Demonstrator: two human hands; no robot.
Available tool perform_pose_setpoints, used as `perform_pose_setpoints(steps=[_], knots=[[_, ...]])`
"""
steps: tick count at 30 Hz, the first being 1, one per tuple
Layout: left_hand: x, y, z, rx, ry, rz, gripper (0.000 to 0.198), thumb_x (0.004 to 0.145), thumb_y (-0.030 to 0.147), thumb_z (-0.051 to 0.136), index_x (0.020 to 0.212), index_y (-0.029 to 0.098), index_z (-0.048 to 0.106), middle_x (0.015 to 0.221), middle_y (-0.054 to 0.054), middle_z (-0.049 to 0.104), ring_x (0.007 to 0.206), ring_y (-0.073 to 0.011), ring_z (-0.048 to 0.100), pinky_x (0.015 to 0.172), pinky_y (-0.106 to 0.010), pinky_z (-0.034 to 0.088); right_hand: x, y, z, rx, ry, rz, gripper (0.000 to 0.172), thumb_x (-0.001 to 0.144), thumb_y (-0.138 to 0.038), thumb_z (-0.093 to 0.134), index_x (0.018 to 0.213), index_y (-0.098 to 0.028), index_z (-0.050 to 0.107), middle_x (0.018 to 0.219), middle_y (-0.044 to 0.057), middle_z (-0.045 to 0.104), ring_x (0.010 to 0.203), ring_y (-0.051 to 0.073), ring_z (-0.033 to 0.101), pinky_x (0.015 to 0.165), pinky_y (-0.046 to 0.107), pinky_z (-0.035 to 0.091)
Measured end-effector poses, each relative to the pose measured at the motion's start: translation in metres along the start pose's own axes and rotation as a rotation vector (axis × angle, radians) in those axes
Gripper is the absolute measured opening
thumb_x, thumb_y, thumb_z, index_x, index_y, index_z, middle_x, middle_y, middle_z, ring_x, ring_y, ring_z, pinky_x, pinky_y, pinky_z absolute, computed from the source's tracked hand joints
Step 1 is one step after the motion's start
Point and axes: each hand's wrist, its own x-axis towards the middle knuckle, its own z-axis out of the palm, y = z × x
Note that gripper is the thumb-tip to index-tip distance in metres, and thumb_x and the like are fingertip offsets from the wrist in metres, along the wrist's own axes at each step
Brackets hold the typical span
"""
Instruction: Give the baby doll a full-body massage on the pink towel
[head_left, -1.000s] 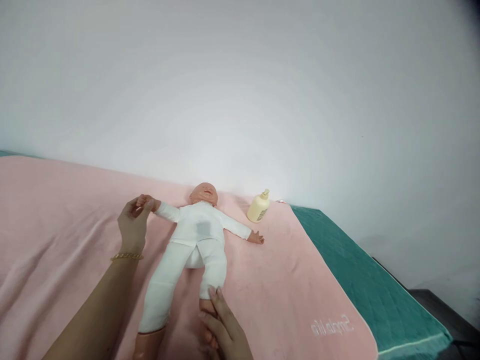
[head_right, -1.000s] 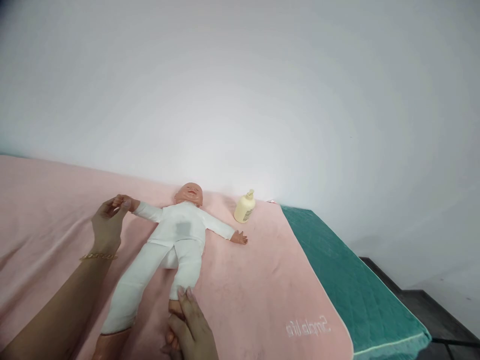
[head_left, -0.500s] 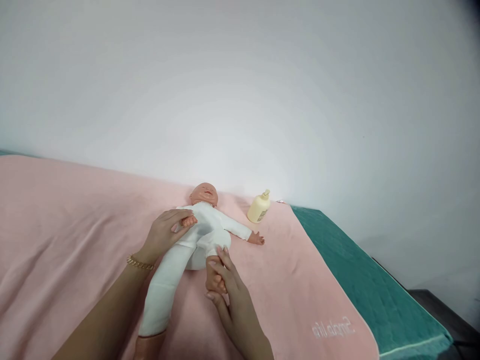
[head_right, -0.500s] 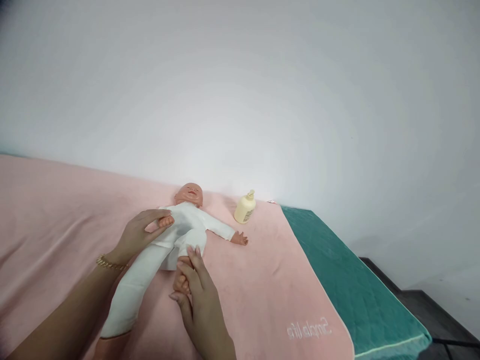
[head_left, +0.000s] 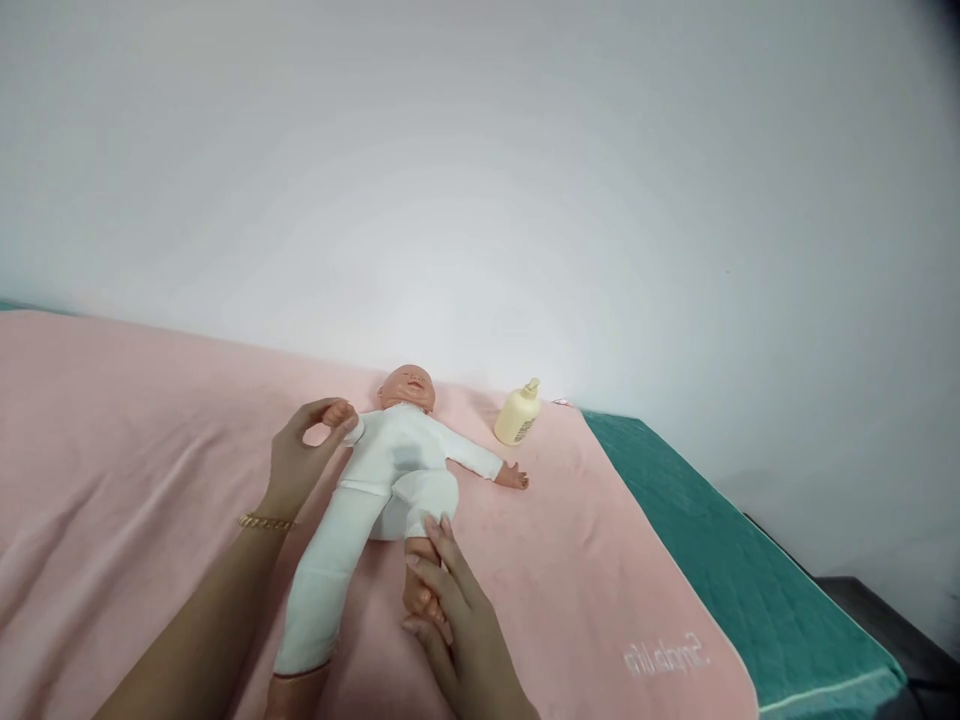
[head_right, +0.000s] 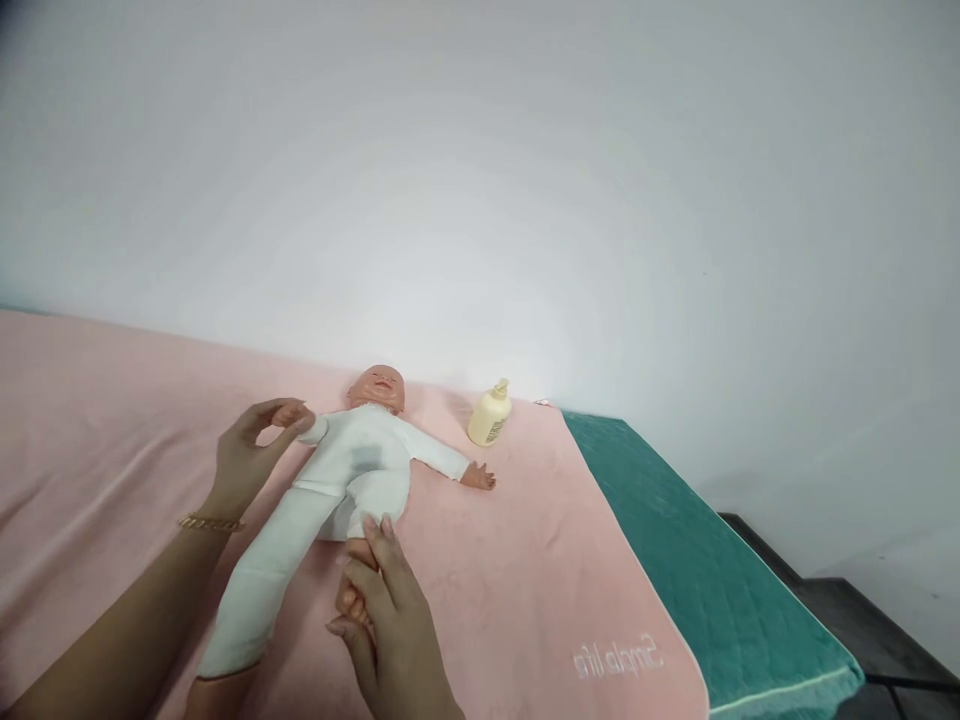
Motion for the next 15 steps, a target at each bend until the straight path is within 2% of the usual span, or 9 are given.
perform_pose_setpoints(steps=[4,8,11,15], knots=[[0.015,-0.014,-0.005,-0.229,0.265,-0.158,0.033,0.068,0.025,0.076,0.098,0.019,0.065,0.100,-0.004,0.068,0.094,-0.0186,0.063,0.092,-0.037,0.048,-0.018,0.005,0.008,-0.045,0.057,-0.110,0.035,0.095,-0.031,0.050,0.128,-0.018,0.052,0.148,0.012,0.039,0.137,0.025,0.034,0.108,0.038,0.037],[0.028,-0.030,-0.018,-0.328,0.453,-0.350,0.016,0.077,0.019,0.068,0.091,0.015,0.061,0.089,-0.002,0.063,0.082,-0.0128,0.061,0.090,-0.035,0.049,-0.040,0.015,0.022,-0.038,0.103,-0.121,0.037,0.091,-0.036,0.058,0.127,-0.024,0.057,0.145,0.008,0.044,0.132,0.026,0.042,0.104,0.037,0.042],[0.031,-0.035,-0.027,-0.448,0.466,-0.531,0.006,0.083,0.014,0.061,0.080,0.015,0.055,0.069,0.003,0.056,0.061,-0.0079,0.055,0.080,-0.032,0.052,-0.055,0.017,0.031,-0.023,0.112,-0.026,0.034,0.092,-0.034,0.058,0.126,-0.032,0.060,0.139,0.001,0.052,0.124,0.022,0.052,0.098,0.032,0.048],[0.030,-0.036,-0.030,-0.560,0.458,-0.639,0.016,0.088,0.008,0.054,0.075,0.016,0.049,0.055,0.009,0.042,0.046,-0.0034,0.042,0.071,-0.021,0.051,-0.072,0.006,0.044,-0.006,0.173,0.111,0.031,0.094,-0.026,0.053,0.123,-0.034,0.062,0.128,0.001,0.061,0.115,0.022,0.059,0.092,0.030,0.053]])
